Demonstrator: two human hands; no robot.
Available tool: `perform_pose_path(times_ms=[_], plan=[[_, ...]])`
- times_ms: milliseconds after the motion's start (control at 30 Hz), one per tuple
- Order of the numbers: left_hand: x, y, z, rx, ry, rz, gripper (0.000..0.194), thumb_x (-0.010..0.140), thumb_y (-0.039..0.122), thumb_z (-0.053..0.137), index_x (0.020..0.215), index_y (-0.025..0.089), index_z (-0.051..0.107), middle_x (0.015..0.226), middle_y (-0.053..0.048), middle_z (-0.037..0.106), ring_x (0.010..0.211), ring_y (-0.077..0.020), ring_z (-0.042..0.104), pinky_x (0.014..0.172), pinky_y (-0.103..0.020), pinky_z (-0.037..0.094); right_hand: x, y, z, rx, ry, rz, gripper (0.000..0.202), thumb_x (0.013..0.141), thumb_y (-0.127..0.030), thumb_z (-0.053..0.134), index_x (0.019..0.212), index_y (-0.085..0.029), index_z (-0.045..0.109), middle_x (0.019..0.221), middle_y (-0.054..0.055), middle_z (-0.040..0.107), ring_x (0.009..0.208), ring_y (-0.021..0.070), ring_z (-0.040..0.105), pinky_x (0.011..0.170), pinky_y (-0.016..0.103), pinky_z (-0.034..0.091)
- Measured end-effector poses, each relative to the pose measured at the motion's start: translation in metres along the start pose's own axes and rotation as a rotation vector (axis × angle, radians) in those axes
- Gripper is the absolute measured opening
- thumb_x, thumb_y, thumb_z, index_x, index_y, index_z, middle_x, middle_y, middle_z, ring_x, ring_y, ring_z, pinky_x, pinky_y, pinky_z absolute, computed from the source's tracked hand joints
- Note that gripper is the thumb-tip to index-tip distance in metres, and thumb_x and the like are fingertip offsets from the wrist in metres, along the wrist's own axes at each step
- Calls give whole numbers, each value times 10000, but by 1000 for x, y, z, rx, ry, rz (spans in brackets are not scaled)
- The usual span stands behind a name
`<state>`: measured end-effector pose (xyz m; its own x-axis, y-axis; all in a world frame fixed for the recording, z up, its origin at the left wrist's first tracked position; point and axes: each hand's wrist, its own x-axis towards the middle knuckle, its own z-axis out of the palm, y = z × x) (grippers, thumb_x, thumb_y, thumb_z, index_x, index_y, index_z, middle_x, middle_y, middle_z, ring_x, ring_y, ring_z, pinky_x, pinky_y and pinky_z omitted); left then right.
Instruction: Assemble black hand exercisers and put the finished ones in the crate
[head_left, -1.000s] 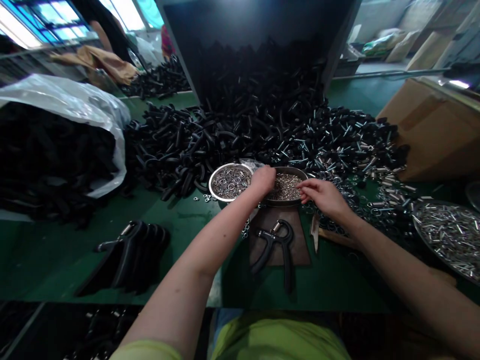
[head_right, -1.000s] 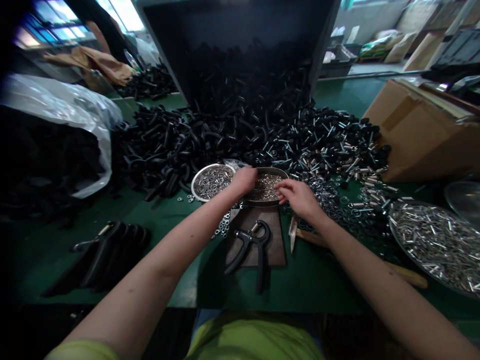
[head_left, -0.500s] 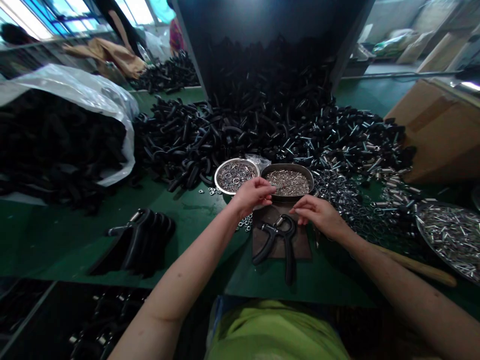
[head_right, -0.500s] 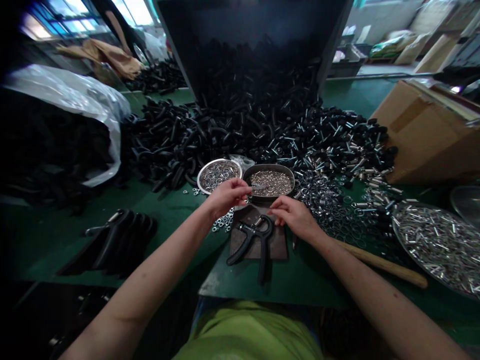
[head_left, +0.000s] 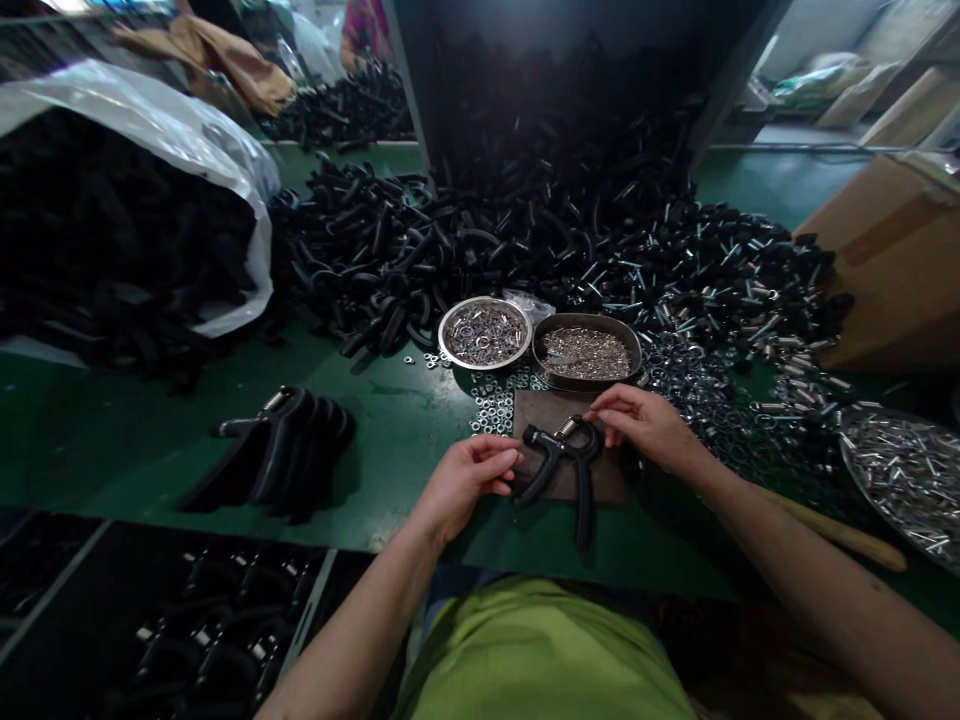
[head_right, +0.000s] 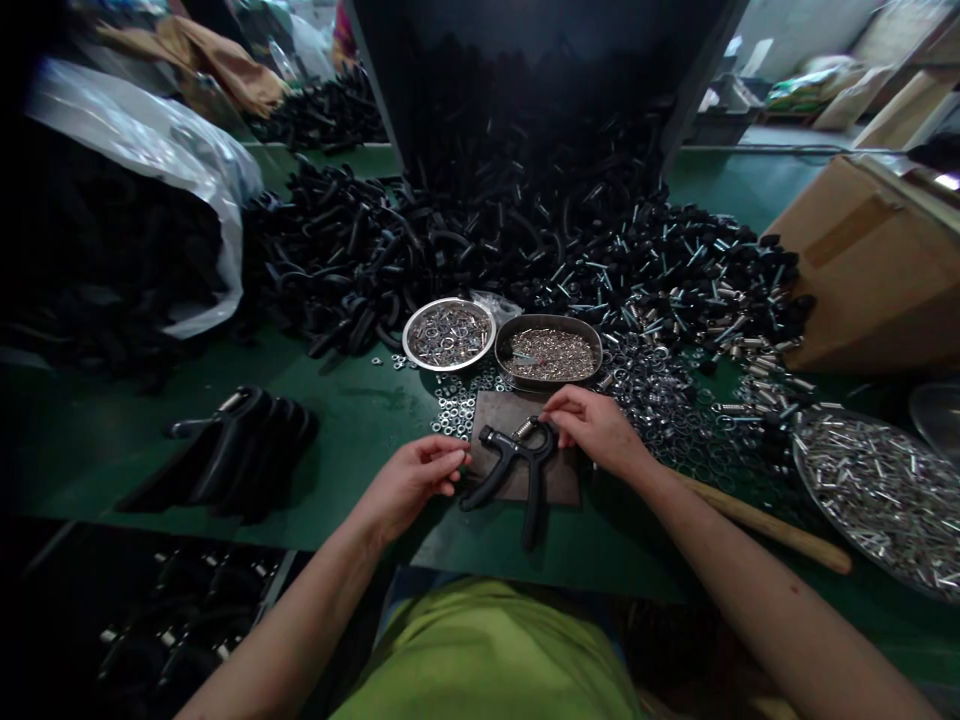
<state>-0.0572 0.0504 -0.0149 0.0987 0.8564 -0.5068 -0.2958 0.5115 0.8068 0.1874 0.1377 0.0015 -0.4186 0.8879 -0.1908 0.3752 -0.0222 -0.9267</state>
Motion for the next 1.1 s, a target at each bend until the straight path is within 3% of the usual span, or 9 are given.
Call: perform_pose_path(times_ms=[167,333,400,567,800,1100], plan=[[3,0,17,201,-72,143,170,745,268,678,849,145,623,740,-15,648,635,-111,591,594,-231,496,1,-3,1,-68,41,-30,136,827,-275,515,931,-188,515,899,49,691,532,104,577,530,261,465],[16,2,38,817,-29,597,32,786,182,638,768,193,663,828,-13,630,833,-164,570,784,-309,435,9,3,3,-216,17,-74,123,761,-300,612,799,-183,606,734,7,645,588,126,569,553,258,443],[21,0,44,962,9,699,27,752,181,685,751,206,675,885,-17,626,916,-189,545,841,-337,396,13,8,3,-296,36,-130,105,731,-286,645,755,-184,639,742,10,633,658,141,578,605,268,451],[31,-4,49,1015,51,685,48,729,191,717,757,210,682,913,-14,638,944,-198,529,859,-349,372,20,14,4,-324,63,-169,76,713,-261,666,734,-188,660,774,12,639,693,146,588,635,273,455],[34,-7,46,964,37,676,42,736,177,710,757,203,684,910,-13,637,933,-185,524,856,-323,378,22,2,6,-462,28,-202,45,722,-224,656,709,-187,679,748,8,650,698,138,588,647,258,439],[37,-6,46,960,12,676,41,736,181,706,754,211,685,912,-8,640,929,-187,531,858,-326,377,40,-9,7,-533,-122,0,59,674,-216,685,680,-173,644,553,-30,592,519,119,539,504,237,378]])
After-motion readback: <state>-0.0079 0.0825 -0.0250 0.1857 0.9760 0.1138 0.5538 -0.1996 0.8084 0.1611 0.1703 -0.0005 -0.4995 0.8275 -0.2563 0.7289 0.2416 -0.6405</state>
